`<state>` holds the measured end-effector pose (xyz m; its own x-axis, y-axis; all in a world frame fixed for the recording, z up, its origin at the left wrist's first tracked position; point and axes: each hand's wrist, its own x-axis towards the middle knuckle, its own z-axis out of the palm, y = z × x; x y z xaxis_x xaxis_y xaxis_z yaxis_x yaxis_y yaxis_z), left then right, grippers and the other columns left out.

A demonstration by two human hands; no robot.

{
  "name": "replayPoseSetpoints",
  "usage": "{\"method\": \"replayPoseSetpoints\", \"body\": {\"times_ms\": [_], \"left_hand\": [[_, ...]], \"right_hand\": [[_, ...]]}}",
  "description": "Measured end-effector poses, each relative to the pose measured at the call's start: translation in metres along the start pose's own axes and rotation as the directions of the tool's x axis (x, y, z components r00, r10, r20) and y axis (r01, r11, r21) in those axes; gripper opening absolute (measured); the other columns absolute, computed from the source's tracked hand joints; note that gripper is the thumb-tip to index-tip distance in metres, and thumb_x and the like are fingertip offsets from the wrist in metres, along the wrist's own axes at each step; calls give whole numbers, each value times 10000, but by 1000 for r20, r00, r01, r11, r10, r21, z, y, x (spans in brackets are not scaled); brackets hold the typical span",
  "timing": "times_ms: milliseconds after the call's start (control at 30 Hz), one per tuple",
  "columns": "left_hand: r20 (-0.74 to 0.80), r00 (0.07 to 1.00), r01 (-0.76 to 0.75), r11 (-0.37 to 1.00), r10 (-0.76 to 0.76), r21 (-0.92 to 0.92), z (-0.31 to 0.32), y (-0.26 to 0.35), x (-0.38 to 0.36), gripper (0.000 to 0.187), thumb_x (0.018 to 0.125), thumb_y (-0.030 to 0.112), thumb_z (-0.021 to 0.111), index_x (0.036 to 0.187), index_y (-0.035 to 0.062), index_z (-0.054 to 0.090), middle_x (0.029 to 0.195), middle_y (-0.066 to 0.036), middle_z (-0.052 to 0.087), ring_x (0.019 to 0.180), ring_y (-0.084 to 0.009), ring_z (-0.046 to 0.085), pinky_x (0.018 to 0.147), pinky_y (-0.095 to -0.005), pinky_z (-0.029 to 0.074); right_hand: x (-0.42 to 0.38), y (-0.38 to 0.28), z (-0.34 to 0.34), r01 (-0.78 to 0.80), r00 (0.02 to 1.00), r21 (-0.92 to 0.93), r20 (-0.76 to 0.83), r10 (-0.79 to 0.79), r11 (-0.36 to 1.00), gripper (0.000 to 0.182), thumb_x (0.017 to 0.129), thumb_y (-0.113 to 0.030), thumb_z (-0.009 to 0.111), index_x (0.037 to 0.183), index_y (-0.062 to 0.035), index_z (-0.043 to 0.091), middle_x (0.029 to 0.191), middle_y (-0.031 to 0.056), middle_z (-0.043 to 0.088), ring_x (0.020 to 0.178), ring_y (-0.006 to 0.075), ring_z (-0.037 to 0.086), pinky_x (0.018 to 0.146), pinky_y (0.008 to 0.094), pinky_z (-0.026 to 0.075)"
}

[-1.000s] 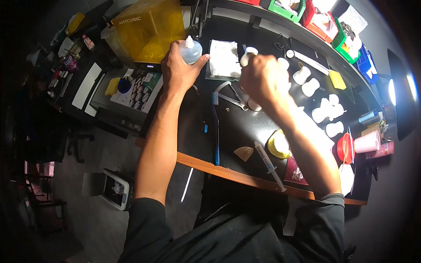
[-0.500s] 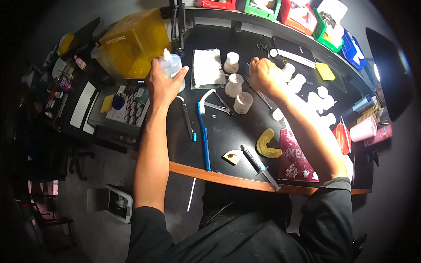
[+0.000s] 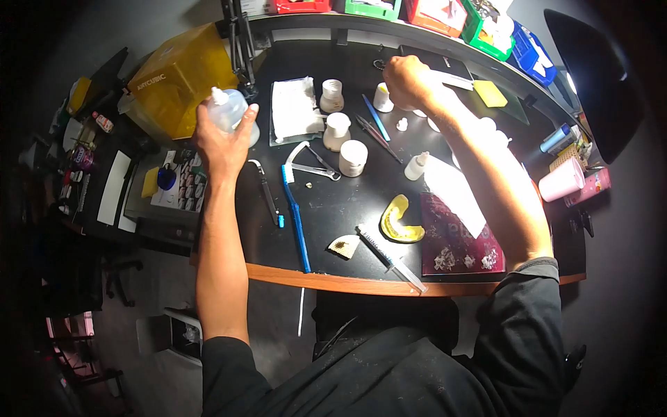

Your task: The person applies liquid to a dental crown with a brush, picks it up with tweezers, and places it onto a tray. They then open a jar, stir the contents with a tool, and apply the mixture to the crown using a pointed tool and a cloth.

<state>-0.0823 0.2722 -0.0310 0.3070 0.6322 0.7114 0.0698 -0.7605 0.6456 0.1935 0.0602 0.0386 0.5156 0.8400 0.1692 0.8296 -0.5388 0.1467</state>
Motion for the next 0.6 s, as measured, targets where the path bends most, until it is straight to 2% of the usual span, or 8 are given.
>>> {"method": "replayPoseSetpoints", "body": {"times_ms": [67,167,267,333,467,500,533,600], "left_hand": [[-46,999,-26,1000,26,9,-1,3,0,687,761,344,944,1238,-16,604,1117,-210,714,1005,-367,715,900,-458,553],[-91,993,-72,997,71,-8,-2,6,1,675,767,347,943,1228,-15,608,1108,-190,710,973,-349,713,879,-452,556],[-99,990,-106,993,101,-45,-2,8,1,659,756,329,944,1218,-5,612,1074,-185,713,948,-353,718,855,-449,565],[-94,987,-138,988,131,-72,-1,9,-1,647,744,310,944,1212,6,616,1045,-184,717,929,-364,724,836,-450,574],[-36,976,-219,944,217,-246,3,23,-9,619,752,289,920,1224,27,617,1016,-163,716,906,-314,728,816,-425,585],[1,972,-227,944,234,-238,3,27,-10,605,745,275,916,1213,31,620,1007,-161,713,895,-310,727,811,-420,585],[35,968,-235,945,249,-228,3,29,-11,592,738,262,912,1202,35,624,998,-158,711,884,-306,725,806,-414,585],[66,968,-224,953,241,-202,7,35,-14,577,715,248,911,1174,38,632,975,-151,704,876,-317,723,795,-410,586]], "right_hand": [[-1,12,-3,48,996,69,77,-54,996,136,811,-23,662,884,19,768,837,232,746,810,394,767,691,447,632],[-11,16,0,170,955,-58,258,-150,984,133,792,-65,682,867,-24,783,827,218,744,802,384,762,717,443,623],[-24,8,20,110,955,-69,283,-86,992,155,739,-116,736,854,-24,786,799,202,743,807,377,763,736,428,624],[-28,-6,17,46,920,-120,392,5,992,228,740,-101,736,957,-79,805,899,169,772,895,353,761,805,432,623],[-20,4,27,-21,954,-131,295,60,991,240,731,-63,712,948,-91,811,884,186,766,875,359,762,811,453,623],[-24,0,13,-91,981,24,174,85,996,225,728,-38,692,919,-73,805,875,200,761,857,374,760,785,445,620],[-25,-1,-5,62,997,126,38,-68,990,192,758,-61,715,933,-57,794,850,185,760,802,326,765,739,407,611],[-39,-42,-66,165,982,462,-163,-100,871,179,843,-62,739,1017,-37,768,834,144,758,732,233,749,684,348,589]]}}
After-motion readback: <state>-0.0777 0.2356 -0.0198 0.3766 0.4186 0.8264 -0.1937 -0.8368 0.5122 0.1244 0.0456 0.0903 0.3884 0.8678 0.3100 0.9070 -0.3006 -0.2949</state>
